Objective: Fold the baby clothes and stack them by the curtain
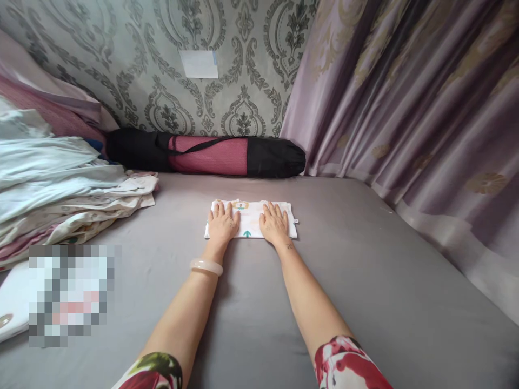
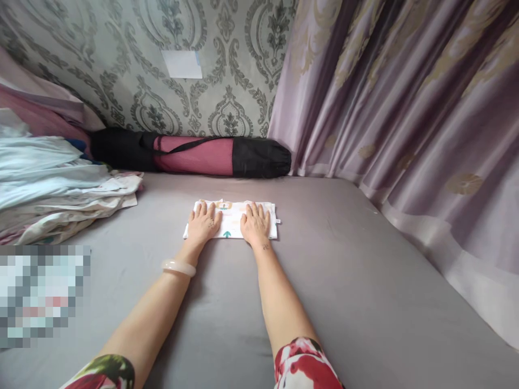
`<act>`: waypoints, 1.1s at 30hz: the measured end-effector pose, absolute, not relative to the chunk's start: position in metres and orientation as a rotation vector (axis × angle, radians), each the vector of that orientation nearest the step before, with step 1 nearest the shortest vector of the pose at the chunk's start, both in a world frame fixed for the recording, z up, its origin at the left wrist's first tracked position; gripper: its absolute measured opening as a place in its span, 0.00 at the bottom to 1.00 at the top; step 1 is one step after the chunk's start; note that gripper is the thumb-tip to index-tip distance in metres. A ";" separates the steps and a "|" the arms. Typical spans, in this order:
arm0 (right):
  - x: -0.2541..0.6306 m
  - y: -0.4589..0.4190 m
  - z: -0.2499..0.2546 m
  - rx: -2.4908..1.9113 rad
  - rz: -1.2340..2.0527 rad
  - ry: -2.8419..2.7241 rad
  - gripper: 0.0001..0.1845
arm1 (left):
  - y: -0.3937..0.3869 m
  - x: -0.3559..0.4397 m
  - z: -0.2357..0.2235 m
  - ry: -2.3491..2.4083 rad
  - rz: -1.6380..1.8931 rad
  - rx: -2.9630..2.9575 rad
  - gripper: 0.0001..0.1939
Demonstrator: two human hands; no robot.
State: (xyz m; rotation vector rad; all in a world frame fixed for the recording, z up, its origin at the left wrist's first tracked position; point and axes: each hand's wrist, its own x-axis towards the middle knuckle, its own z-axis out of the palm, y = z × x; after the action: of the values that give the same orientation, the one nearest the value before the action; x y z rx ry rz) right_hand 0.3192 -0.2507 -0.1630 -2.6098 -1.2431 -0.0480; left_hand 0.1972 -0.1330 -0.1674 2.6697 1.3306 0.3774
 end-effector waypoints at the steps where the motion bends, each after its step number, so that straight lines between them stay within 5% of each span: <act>1: 0.321 -0.252 -0.163 -2.619 -0.050 -1.217 0.29 | -0.132 0.197 -0.167 1.344 0.380 2.663 0.32; 13: 0.338 -0.265 -0.160 -2.763 0.008 -0.967 0.36 | -0.112 0.178 -0.160 1.357 0.230 2.606 0.33; 25: 0.335 -0.263 -0.152 -2.718 -0.110 -1.054 0.32 | -0.110 0.179 -0.157 1.301 0.478 2.754 0.31; 33: 0.336 -0.263 -0.160 -2.740 -0.004 -1.086 0.32 | -0.107 0.181 -0.167 1.235 0.292 2.724 0.32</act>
State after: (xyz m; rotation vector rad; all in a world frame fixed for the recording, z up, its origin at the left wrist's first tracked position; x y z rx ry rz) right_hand 0.3364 -0.2628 -0.1598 -2.7399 -1.0863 -0.0044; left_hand 0.1805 -0.1073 -0.1670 2.7243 1.2346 0.2924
